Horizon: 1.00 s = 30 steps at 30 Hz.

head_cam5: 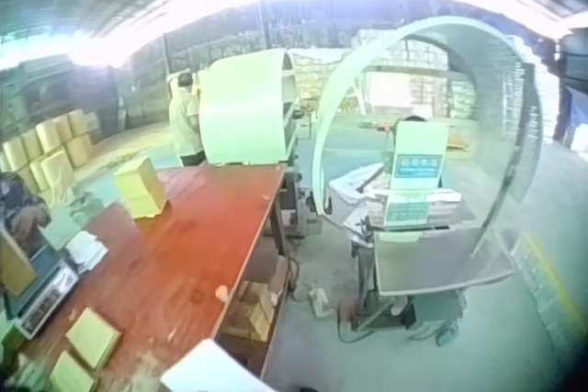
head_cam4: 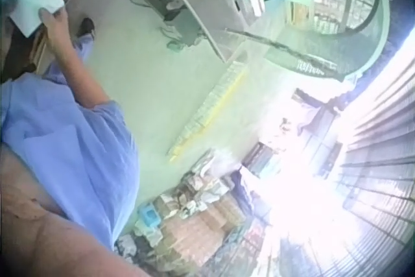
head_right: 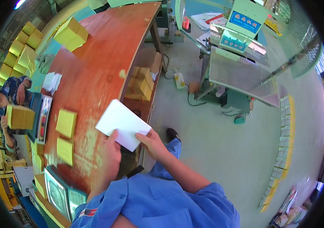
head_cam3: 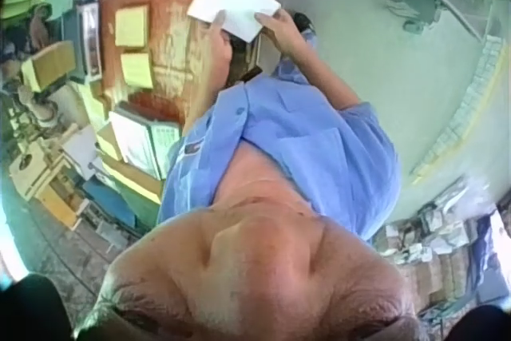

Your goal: The recorder is shown bundling and weighing stacks of yellow paper in a mill environment.

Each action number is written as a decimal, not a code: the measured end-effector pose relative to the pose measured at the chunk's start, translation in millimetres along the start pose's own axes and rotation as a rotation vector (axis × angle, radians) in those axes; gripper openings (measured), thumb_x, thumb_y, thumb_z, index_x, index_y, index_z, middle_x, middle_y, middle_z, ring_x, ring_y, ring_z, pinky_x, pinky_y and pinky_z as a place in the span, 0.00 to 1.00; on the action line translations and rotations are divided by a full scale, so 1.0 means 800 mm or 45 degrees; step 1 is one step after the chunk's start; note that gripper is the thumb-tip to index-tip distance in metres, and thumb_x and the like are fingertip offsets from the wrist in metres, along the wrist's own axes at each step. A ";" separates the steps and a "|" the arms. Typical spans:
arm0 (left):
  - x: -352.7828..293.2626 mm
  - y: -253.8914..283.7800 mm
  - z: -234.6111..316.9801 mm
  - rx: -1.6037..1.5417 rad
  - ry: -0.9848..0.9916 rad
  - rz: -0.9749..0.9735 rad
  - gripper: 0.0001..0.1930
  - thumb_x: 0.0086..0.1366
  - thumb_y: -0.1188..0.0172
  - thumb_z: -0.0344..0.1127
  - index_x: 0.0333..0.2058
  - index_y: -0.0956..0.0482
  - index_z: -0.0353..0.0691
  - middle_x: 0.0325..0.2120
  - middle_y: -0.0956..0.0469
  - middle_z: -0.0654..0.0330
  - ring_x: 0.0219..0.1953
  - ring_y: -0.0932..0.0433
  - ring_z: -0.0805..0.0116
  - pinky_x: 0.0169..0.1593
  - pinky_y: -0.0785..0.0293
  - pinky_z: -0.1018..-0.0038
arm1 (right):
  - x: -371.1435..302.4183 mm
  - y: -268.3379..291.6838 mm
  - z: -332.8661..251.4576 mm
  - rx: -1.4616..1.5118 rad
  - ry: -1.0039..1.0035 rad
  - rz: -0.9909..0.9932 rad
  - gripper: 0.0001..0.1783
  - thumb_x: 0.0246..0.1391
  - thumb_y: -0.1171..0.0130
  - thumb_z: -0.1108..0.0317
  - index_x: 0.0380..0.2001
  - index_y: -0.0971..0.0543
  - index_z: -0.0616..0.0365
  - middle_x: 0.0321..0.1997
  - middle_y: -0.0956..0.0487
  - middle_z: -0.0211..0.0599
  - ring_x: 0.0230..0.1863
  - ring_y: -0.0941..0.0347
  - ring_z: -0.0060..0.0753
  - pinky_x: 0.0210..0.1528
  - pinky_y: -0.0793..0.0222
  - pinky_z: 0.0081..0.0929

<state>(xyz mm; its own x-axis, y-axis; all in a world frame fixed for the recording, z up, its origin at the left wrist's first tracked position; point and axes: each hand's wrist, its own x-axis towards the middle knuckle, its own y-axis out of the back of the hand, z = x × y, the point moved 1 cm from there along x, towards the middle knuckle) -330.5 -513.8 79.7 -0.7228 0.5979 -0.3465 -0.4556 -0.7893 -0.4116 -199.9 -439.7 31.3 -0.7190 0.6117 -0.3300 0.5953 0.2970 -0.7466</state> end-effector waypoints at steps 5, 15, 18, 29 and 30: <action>0.104 -0.088 -0.043 0.540 0.136 -0.160 0.17 0.64 0.42 0.27 0.51 0.30 0.33 0.47 0.24 0.54 0.46 0.23 0.67 0.48 0.25 0.72 | 0.110 0.100 -0.072 -0.102 -0.016 0.351 0.23 0.56 0.41 0.70 0.55 0.30 0.60 0.49 0.23 0.37 0.49 0.25 0.33 0.52 0.27 0.37; 0.166 -0.067 0.026 2.420 -0.723 -0.074 0.41 0.48 0.30 0.38 0.61 0.37 0.39 0.64 0.42 0.43 0.66 0.45 0.38 0.67 0.52 0.46 | 0.547 0.261 -0.172 -0.622 -0.024 0.620 0.19 0.51 0.42 0.71 0.47 0.28 0.58 0.40 0.21 0.34 0.37 0.22 0.32 0.34 0.22 0.36; 0.164 -0.058 0.028 2.542 -0.656 -0.007 0.40 0.47 0.30 0.42 0.60 0.36 0.40 0.63 0.42 0.43 0.66 0.44 0.40 0.67 0.53 0.43 | 0.664 0.217 -0.152 -0.716 -0.002 0.387 0.18 0.55 0.44 0.69 0.49 0.29 0.60 0.39 0.22 0.40 0.36 0.22 0.35 0.29 0.25 0.35; 0.164 -0.055 0.043 2.453 -0.477 0.073 0.28 0.57 0.45 0.37 0.59 0.31 0.55 0.65 0.39 0.56 0.67 0.41 0.57 0.68 0.50 0.52 | 0.734 0.279 -0.063 -0.750 -0.872 -0.313 0.16 0.56 0.46 0.64 0.46 0.29 0.58 0.37 0.23 0.42 0.35 0.23 0.41 0.28 0.25 0.39; 0.163 -0.051 0.041 2.353 -0.541 0.019 0.29 0.58 0.45 0.36 0.60 0.34 0.54 0.66 0.42 0.56 0.69 0.44 0.57 0.69 0.51 0.51 | 0.745 0.288 -0.061 -0.806 -0.937 -0.306 0.16 0.56 0.46 0.64 0.46 0.28 0.58 0.37 0.23 0.41 0.35 0.24 0.41 0.28 0.25 0.39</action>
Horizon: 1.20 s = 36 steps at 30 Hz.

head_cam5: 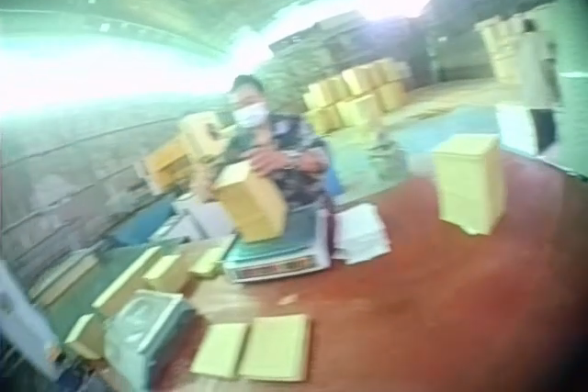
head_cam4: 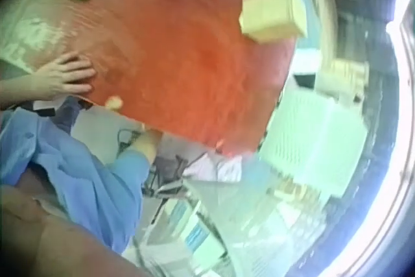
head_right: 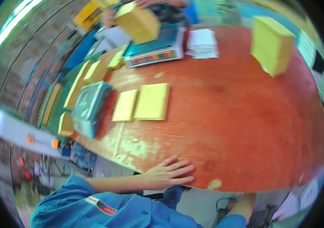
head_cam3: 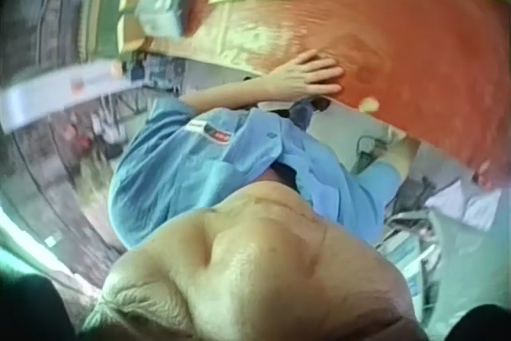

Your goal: The recorder is shown bundling and weighing stacks of yellow paper in a mill environment.

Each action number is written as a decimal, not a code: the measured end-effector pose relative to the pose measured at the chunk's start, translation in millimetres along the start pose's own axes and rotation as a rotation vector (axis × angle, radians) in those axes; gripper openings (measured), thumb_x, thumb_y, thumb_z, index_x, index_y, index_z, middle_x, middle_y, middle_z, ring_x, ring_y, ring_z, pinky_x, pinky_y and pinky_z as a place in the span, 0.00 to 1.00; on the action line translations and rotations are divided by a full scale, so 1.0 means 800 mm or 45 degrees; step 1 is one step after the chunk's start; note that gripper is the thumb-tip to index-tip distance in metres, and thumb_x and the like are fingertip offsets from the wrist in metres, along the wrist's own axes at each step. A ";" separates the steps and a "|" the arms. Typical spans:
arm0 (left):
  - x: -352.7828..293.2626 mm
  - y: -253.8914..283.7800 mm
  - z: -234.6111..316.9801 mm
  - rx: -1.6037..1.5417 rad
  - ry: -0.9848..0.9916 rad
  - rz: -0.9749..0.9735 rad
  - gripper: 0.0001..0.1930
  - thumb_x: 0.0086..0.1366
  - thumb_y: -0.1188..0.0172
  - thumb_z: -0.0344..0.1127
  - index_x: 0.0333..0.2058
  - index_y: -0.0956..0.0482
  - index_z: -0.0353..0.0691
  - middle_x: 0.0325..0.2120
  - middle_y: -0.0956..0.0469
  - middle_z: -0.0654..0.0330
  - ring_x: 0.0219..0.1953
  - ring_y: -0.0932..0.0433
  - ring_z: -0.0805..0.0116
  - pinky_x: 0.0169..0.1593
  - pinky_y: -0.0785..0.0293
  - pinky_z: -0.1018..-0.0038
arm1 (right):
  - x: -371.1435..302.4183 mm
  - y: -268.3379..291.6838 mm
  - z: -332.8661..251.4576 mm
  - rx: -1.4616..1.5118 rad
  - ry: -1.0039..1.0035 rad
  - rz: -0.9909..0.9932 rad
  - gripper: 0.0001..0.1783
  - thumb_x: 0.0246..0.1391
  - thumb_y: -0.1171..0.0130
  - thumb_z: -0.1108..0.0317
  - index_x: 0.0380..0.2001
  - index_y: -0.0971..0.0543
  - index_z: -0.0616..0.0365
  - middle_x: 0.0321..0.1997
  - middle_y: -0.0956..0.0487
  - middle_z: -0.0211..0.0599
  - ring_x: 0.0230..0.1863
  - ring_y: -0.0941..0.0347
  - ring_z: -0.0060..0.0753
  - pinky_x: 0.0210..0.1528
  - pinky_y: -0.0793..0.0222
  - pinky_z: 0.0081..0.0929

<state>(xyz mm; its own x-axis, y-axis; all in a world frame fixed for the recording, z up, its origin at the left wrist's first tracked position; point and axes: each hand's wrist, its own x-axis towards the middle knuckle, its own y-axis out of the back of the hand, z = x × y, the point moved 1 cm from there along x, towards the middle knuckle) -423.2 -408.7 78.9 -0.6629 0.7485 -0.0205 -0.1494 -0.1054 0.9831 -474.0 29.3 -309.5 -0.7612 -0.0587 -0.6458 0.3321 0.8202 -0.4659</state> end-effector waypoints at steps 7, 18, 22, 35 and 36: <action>-0.028 0.003 -0.014 -0.317 -0.083 0.251 0.34 0.57 0.43 0.35 0.63 0.39 0.49 0.67 0.46 0.51 0.70 0.50 0.52 0.71 0.56 0.51 | -0.032 -0.004 0.125 -0.400 -0.363 0.137 0.14 0.57 0.48 0.61 0.42 0.27 0.57 0.35 0.23 0.40 0.32 0.24 0.41 0.28 0.26 0.39; -0.531 0.165 -0.219 0.112 1.376 1.422 0.26 0.54 0.38 0.26 0.54 0.27 0.35 0.52 0.25 0.47 0.56 0.28 0.49 0.59 0.32 0.61 | -0.195 -0.287 0.488 -1.628 0.192 -0.604 0.15 0.52 0.41 0.60 0.32 0.21 0.63 0.26 0.20 0.42 0.25 0.22 0.42 0.30 0.25 0.40; -0.785 0.192 -0.333 0.405 1.716 1.604 0.18 0.61 0.44 0.30 0.50 0.26 0.33 0.49 0.24 0.47 0.53 0.26 0.51 0.57 0.32 0.64 | -0.273 -0.594 0.485 -1.904 0.144 -0.682 0.15 0.52 0.40 0.65 0.41 0.19 0.59 0.34 0.17 0.44 0.31 0.19 0.37 0.40 0.26 0.31; -0.937 0.143 -0.539 -0.995 1.787 0.893 0.26 0.61 0.38 0.45 0.53 0.27 0.34 0.44 0.22 0.53 0.46 0.23 0.64 0.50 0.29 0.68 | -0.400 -1.003 0.624 -0.774 -0.279 -1.057 0.23 0.60 0.46 0.67 0.57 0.32 0.63 0.51 0.23 0.41 0.48 0.24 0.36 0.50 0.29 0.32; -0.935 0.140 -0.527 -1.009 1.777 0.869 0.26 0.61 0.38 0.45 0.53 0.27 0.34 0.44 0.22 0.53 0.46 0.23 0.64 0.50 0.29 0.68 | -0.404 -1.019 0.633 -0.765 -0.282 -1.033 0.23 0.60 0.46 0.67 0.57 0.32 0.63 0.51 0.23 0.41 0.48 0.24 0.36 0.50 0.29 0.32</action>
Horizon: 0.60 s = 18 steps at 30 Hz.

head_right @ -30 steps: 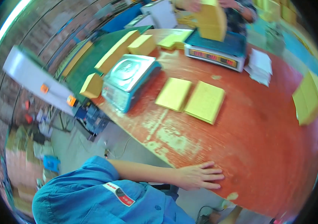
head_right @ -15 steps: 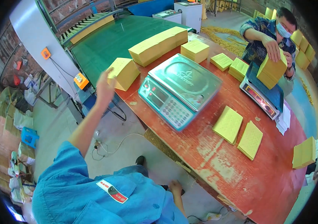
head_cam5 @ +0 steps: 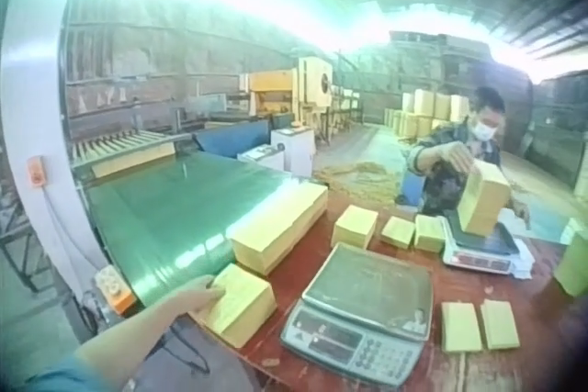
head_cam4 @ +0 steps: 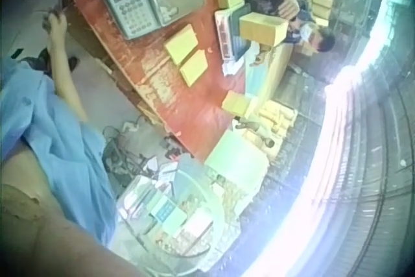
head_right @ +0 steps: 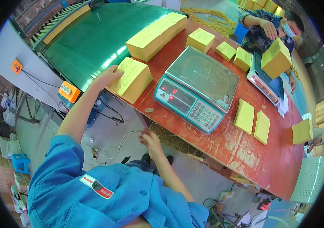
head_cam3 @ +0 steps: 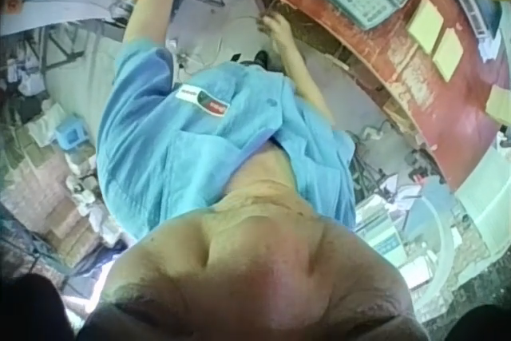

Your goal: The recorder is shown bundling and weighing stacks of yellow paper in a mill environment.

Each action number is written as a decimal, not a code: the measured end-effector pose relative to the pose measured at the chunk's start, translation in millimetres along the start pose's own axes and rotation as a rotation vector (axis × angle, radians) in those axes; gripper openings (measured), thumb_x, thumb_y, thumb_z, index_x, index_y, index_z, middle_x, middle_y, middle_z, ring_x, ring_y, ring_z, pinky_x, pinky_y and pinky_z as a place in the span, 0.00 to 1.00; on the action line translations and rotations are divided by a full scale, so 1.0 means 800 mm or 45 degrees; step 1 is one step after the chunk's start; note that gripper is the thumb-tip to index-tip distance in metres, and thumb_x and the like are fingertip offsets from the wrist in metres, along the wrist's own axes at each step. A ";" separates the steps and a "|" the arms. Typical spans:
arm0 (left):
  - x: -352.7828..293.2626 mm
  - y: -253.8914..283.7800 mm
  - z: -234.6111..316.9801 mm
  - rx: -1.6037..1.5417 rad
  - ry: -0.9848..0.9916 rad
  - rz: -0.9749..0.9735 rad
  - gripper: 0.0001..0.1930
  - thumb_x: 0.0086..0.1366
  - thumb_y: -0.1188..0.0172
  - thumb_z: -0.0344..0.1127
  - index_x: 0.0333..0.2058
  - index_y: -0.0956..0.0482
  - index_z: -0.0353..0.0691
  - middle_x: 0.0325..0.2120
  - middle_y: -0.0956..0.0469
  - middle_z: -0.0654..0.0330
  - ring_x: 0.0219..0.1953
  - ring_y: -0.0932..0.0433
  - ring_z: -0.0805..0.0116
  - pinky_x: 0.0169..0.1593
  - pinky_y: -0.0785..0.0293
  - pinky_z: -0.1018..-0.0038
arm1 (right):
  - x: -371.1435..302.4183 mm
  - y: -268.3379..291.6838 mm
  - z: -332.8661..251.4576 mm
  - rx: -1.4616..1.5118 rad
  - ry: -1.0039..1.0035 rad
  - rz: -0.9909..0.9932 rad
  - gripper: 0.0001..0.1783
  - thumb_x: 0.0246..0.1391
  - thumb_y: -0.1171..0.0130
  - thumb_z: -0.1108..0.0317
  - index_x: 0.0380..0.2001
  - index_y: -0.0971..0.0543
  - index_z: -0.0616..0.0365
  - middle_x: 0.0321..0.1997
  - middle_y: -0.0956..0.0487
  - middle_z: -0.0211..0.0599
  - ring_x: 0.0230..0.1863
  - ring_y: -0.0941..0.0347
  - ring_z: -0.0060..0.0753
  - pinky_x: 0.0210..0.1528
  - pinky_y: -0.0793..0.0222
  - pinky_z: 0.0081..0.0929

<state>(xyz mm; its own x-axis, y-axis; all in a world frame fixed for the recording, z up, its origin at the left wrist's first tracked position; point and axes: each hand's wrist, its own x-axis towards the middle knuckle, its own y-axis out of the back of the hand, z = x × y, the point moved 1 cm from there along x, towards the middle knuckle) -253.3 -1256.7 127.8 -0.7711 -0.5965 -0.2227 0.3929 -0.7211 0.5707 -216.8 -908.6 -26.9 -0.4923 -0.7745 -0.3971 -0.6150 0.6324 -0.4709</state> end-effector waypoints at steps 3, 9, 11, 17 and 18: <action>-0.040 -0.026 -0.009 0.149 -0.405 -0.088 0.27 0.65 0.42 0.38 0.60 0.34 0.33 0.51 0.26 0.56 0.51 0.27 0.69 0.57 0.33 0.73 | 0.037 -0.036 -0.018 0.553 0.045 0.104 0.24 0.59 0.46 0.67 0.58 0.33 0.61 0.52 0.23 0.39 0.50 0.24 0.38 0.54 0.31 0.36; -0.132 -0.019 -0.036 -0.314 -0.058 -0.194 0.23 0.65 0.43 0.35 0.57 0.32 0.32 0.48 0.25 0.58 0.51 0.27 0.69 0.57 0.34 0.73 | 0.045 -0.075 -0.039 0.717 -0.096 -0.209 0.29 0.56 0.45 0.66 0.62 0.36 0.54 0.58 0.28 0.38 0.60 0.32 0.32 0.62 0.38 0.37; -0.145 -0.024 -0.042 -0.504 -0.040 -0.156 0.21 0.65 0.42 0.36 0.54 0.30 0.32 0.44 0.23 0.59 0.47 0.25 0.71 0.53 0.31 0.74 | 0.028 -0.082 -0.058 0.461 -0.039 -0.152 0.31 0.57 0.44 0.65 0.63 0.37 0.54 0.58 0.28 0.38 0.61 0.34 0.30 0.62 0.39 0.35; -0.177 -0.035 -0.012 -1.338 0.149 -0.340 0.17 0.69 0.45 0.36 0.53 0.28 0.36 0.42 0.21 0.62 0.40 0.20 0.73 0.42 0.21 0.74 | -0.047 -0.049 -0.168 -0.528 0.482 -0.246 0.36 0.58 0.42 0.58 0.64 0.39 0.65 0.64 0.33 0.45 0.67 0.41 0.39 0.68 0.47 0.34; -0.168 -0.048 0.007 -1.344 0.144 -0.351 0.17 0.69 0.45 0.36 0.53 0.28 0.36 0.42 0.21 0.62 0.40 0.20 0.73 0.42 0.21 0.74 | -0.064 -0.037 -0.201 -0.740 0.698 -0.225 0.38 0.57 0.42 0.56 0.65 0.40 0.66 0.66 0.37 0.47 0.70 0.45 0.42 0.69 0.49 0.36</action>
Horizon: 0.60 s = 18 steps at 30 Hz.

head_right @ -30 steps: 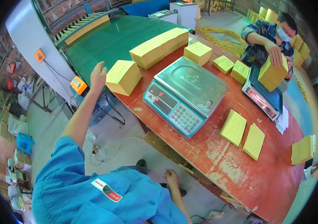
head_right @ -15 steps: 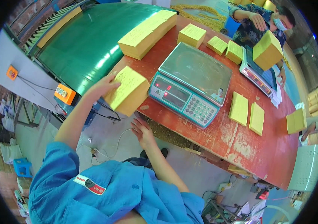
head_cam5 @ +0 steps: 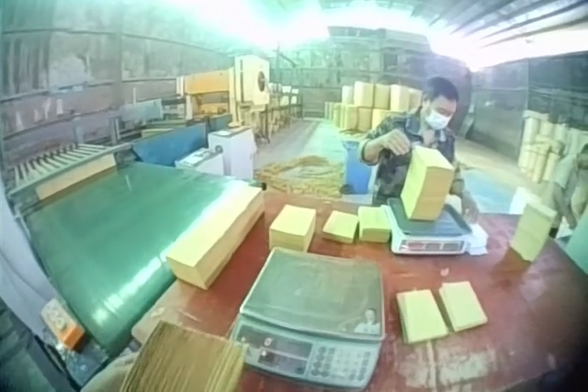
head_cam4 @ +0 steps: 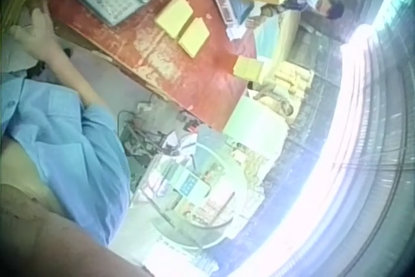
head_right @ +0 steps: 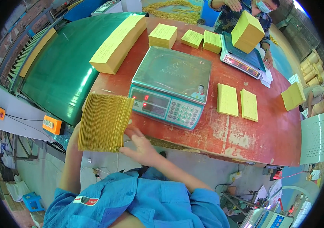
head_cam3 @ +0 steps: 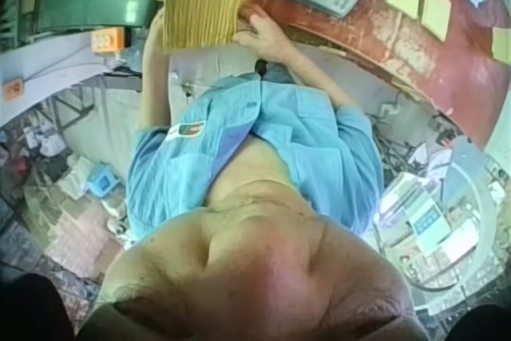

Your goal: The recorder is shown bundling and weighing stacks of yellow paper in a mill environment.

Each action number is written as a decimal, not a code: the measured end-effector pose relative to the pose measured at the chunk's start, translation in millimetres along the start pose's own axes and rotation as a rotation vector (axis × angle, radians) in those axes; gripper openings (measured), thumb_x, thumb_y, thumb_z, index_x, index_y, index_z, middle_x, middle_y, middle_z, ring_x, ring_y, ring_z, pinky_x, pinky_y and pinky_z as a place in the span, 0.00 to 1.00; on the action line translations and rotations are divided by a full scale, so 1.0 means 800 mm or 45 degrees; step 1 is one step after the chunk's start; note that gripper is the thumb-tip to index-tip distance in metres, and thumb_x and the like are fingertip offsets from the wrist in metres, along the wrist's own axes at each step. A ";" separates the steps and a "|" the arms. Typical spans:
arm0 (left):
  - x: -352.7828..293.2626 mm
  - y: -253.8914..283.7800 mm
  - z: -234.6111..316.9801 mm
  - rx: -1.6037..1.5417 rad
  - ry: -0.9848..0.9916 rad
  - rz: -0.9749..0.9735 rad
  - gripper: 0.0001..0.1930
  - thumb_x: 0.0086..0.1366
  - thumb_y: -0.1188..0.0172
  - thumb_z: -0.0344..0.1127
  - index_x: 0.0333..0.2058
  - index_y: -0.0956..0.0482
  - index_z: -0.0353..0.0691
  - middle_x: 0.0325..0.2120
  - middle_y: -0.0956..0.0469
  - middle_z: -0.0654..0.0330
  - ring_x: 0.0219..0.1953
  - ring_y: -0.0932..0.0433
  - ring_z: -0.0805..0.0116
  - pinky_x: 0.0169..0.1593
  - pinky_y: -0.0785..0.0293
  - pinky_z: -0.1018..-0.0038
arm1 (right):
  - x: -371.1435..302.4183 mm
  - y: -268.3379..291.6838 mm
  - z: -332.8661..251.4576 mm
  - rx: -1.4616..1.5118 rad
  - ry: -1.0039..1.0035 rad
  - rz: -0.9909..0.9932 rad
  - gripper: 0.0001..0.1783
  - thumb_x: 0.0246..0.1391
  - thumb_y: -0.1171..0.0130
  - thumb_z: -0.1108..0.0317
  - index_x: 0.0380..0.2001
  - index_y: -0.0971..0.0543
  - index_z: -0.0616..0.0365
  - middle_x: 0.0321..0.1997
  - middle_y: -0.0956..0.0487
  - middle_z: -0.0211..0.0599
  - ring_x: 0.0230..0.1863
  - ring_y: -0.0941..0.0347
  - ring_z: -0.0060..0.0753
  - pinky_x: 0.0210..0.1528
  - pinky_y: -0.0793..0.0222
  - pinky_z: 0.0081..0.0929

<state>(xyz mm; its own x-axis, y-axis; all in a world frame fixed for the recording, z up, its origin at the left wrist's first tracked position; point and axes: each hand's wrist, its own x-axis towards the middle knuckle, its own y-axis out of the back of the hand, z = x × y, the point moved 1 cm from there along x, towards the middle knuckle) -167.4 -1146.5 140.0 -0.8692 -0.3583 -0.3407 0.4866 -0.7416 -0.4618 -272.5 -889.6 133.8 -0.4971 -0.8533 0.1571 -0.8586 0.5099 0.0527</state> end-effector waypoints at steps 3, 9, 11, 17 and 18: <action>0.054 -0.079 0.001 -0.022 0.022 -0.113 0.18 0.69 0.46 0.38 0.54 0.29 0.36 0.42 0.21 0.61 0.40 0.20 0.72 0.41 0.20 0.75 | 0.004 0.083 -0.050 -0.266 0.285 0.088 0.44 0.56 0.44 0.46 0.65 0.42 0.68 0.72 0.49 0.55 0.75 0.58 0.50 0.72 0.60 0.43; 0.162 -0.312 -0.031 -0.476 -0.218 -0.560 0.25 0.69 0.47 0.44 0.60 0.34 0.38 0.55 0.27 0.54 0.53 0.24 0.64 0.54 0.23 0.65 | 0.019 0.212 -0.120 -0.565 0.560 0.558 0.42 0.52 0.39 0.51 0.61 0.40 0.69 0.72 0.48 0.58 0.73 0.53 0.56 0.71 0.55 0.45; 0.186 -0.354 -0.050 -0.489 -0.305 -0.581 0.28 0.70 0.49 0.48 0.63 0.39 0.40 0.58 0.31 0.55 0.57 0.27 0.64 0.57 0.26 0.64 | 0.030 0.234 -0.128 -0.817 0.525 0.677 0.44 0.49 0.36 0.52 0.62 0.40 0.68 0.71 0.46 0.57 0.73 0.52 0.54 0.71 0.55 0.44; 0.259 -0.378 -0.079 -0.140 -0.395 -0.536 0.28 0.70 0.51 0.50 0.63 0.39 0.43 0.60 0.33 0.55 0.59 0.29 0.62 0.58 0.27 0.63 | 0.076 0.299 -0.120 -1.198 0.425 0.842 0.39 0.43 0.31 0.65 0.59 0.35 0.63 0.64 0.34 0.53 0.67 0.42 0.60 0.67 0.45 0.48; 0.263 -0.374 -0.072 -0.043 -0.421 -0.599 0.28 0.70 0.51 0.50 0.63 0.39 0.43 0.59 0.32 0.54 0.58 0.28 0.62 0.58 0.26 0.64 | 0.085 0.304 -0.119 -1.186 0.427 0.824 0.39 0.43 0.31 0.65 0.59 0.35 0.63 0.64 0.34 0.53 0.67 0.42 0.60 0.67 0.45 0.48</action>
<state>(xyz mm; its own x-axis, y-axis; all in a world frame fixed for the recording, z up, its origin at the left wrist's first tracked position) -490.5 -967.3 159.2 -0.9712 -0.1569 0.1795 0.0390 -0.8473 -0.5297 -503.3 -813.4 251.1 -0.6293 -0.4070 0.6621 0.0318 0.8377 0.5452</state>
